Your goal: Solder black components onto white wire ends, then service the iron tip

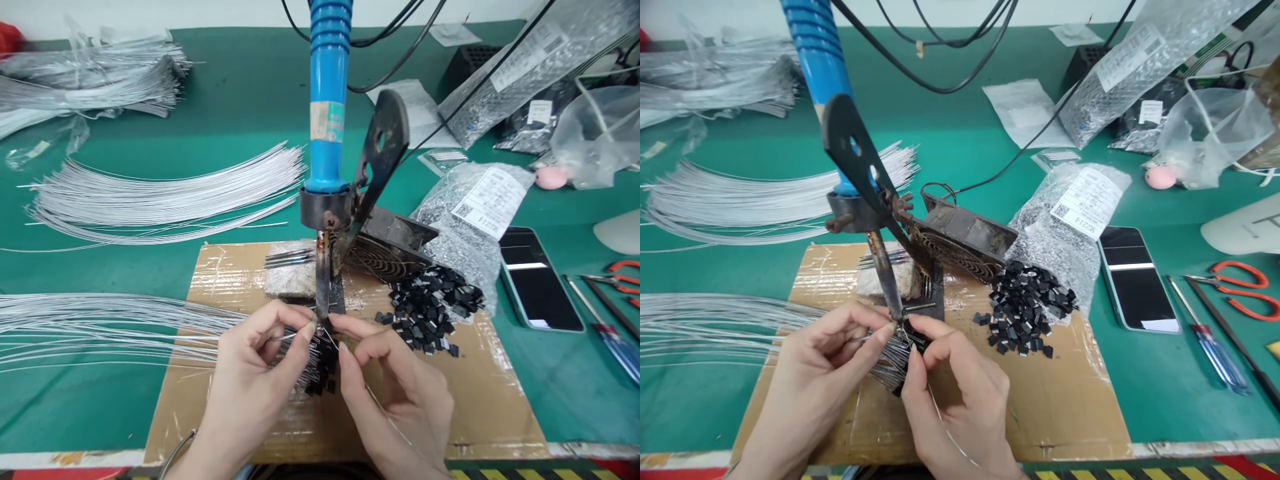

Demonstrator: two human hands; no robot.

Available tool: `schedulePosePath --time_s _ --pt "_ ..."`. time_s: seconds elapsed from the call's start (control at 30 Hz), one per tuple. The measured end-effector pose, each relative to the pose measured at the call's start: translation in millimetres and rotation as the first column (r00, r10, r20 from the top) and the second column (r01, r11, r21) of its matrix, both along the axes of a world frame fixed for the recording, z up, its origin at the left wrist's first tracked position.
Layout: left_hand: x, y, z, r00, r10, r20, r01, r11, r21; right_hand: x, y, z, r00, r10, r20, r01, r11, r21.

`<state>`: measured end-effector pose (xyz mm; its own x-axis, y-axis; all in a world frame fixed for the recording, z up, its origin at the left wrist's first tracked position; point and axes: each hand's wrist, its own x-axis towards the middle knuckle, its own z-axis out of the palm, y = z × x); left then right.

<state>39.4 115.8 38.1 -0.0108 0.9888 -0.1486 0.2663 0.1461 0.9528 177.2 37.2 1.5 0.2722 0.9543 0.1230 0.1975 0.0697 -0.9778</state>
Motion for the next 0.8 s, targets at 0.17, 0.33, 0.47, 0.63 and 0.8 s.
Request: schedulePosePath --time_s 0.17,0.33,0.47,0.63,0.8 --pt "-0.2 -3.4 -0.8 1.000 -0.002 0.002 0.002 1.000 0.000 -0.3 -0.1 -0.2 1.000 0.001 -0.012 -0.001 1.000 0.003" --pt "-11.9 -18.6 -10.9 0.997 -0.077 0.028 0.078 0.995 -0.054 -0.2 -0.3 -0.2 1.000 -0.008 0.013 0.007 1.000 0.024" --pt "-16.0 -20.8 -13.0 0.994 -0.104 0.041 0.106 0.992 -0.064 -0.1 -0.4 -0.6 1.000 -0.002 0.002 0.002 1.000 0.029" --pt "-14.3 -19.0 -10.5 0.993 -0.108 0.052 0.111 0.992 -0.053 -0.8 -0.1 -0.9 1.000 -0.005 -0.005 0.005 0.999 0.032" --pt "-15.0 -21.2 -12.0 0.993 -0.105 0.058 0.108 0.993 -0.049 -0.9 0.3 -1.2 1.000 -0.012 0.011 0.012 0.999 0.046"
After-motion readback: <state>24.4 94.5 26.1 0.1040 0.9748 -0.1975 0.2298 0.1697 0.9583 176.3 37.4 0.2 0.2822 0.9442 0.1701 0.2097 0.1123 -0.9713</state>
